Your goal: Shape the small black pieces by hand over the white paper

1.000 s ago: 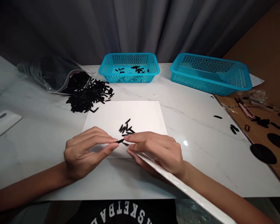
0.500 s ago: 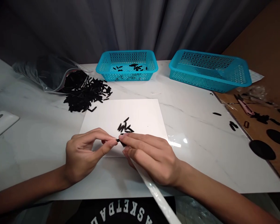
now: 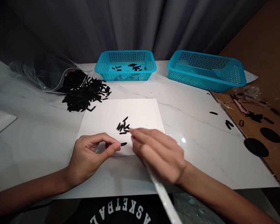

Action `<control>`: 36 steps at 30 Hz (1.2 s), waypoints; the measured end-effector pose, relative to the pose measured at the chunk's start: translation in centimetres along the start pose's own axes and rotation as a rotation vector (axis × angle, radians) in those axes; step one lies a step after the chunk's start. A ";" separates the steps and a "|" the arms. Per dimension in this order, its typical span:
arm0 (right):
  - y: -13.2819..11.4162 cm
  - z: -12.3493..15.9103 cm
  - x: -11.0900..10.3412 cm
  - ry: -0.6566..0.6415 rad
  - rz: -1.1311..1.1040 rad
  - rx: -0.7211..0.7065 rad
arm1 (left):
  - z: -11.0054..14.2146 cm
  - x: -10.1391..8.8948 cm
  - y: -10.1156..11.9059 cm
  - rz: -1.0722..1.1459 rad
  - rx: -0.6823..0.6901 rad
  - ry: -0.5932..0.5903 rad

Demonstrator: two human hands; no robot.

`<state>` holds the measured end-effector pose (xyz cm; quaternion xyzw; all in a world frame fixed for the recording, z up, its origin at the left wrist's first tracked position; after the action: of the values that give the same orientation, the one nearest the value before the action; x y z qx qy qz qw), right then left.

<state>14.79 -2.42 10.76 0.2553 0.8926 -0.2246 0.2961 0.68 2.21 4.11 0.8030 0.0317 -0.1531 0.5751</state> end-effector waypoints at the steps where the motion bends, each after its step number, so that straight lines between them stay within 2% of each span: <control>1: 0.9 0.0 -0.6 0.058 -0.007 0.062 | 0.0 0.0 -0.1 -0.006 -0.003 0.003; 3: 2.5 0.2 -1.1 0.118 -0.070 0.178 | -0.1 -0.2 -0.1 -0.011 -0.003 0.012; 5: 3.5 0.3 -0.7 0.101 -0.182 0.254 | -0.2 -0.5 0.1 -0.019 0.012 0.030; 8: 3.2 0.2 0.1 0.064 -0.361 0.224 | -0.2 -0.9 0.5 -0.050 0.056 0.051; 11: 2.7 0.1 0.5 0.046 -0.434 0.174 | -0.2 -1.2 1.0 -0.071 0.098 0.061; 19: 1.6 -0.7 0.4 -0.016 -0.383 0.134 | 0.0 -1.3 2.1 -0.100 0.205 0.076; 25: 0.4 -0.5 0.6 -0.035 -0.260 0.051 | 0.0 -1.1 2.2 -0.125 0.225 0.078; 28: 0.4 -0.3 0.7 -0.024 -0.249 0.065 | 0.0 -1.2 2.1 -0.125 0.229 0.084; 32: 1.3 -0.3 0.9 0.005 -0.324 0.173 | 0.0 -1.1 1.3 -0.086 0.166 0.075; 36: 2.3 0.2 0.6 0.101 -0.397 0.197 | 0.1 -0.7 -0.5 0.027 -0.037 0.032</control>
<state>15.77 -0.58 9.66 0.1132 0.9129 -0.3513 0.1745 -0.12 2.41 3.79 0.7949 0.0330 -0.1320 0.5914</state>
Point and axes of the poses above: each hand's wrist, its own z-axis away from the middle knuckle, its own x-axis out of the palm, y = z × x, the point moved 10 cm from there along -z, towards the middle knuckle, and after that the axes turned 5 degrees about x, right-handed, at the moved point
